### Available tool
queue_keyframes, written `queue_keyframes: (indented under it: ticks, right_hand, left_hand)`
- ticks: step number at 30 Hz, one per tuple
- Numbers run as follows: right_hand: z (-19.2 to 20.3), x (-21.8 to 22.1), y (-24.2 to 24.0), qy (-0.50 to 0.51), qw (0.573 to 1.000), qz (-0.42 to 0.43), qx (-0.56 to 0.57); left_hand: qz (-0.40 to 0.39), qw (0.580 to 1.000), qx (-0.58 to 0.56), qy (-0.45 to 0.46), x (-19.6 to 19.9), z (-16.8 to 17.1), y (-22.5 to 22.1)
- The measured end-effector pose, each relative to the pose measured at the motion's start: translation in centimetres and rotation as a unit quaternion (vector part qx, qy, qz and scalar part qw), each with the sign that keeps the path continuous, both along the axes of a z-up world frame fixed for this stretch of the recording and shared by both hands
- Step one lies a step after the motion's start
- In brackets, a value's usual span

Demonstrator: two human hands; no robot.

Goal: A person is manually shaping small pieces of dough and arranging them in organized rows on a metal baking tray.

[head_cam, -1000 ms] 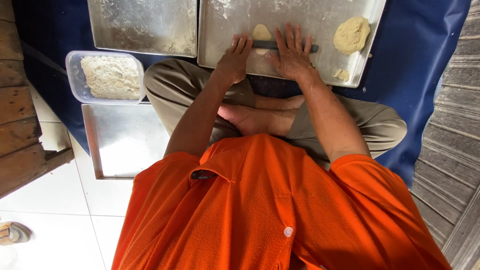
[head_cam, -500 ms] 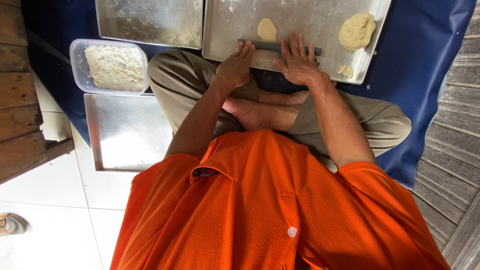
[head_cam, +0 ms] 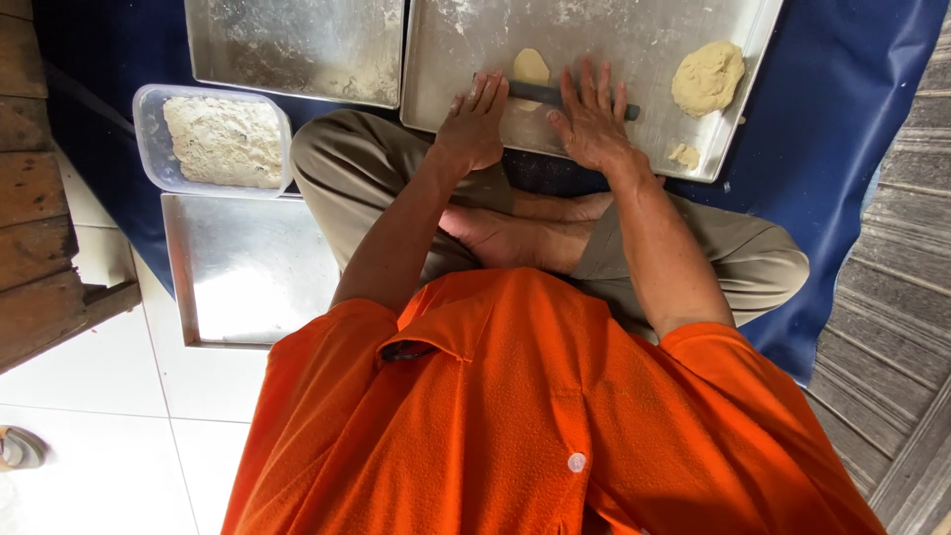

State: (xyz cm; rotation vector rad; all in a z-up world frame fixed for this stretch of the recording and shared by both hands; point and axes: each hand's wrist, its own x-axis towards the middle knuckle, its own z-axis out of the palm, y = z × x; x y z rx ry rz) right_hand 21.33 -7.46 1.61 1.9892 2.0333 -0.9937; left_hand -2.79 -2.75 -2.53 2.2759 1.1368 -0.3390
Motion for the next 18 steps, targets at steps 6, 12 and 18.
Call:
queue_keyframes:
  ticks: [6,12,18]
  right_hand:
    - [-0.3,0.9,3.7,0.009,0.999,-0.012,0.049]
    - [-0.8,1.4,8.0,-0.056,0.997,-0.018,0.052]
    - [-1.2,1.7,9.5,-0.08,0.992,-0.014,0.093]
  left_hand:
    - [-0.017,0.997,-0.075,-0.019,0.5,1.8,4.5]
    - [0.0,0.999,-0.052,0.002,2.3,2.4,8.1]
    - [0.006,0.999,-0.033,0.01,2.9,1.2,9.3]
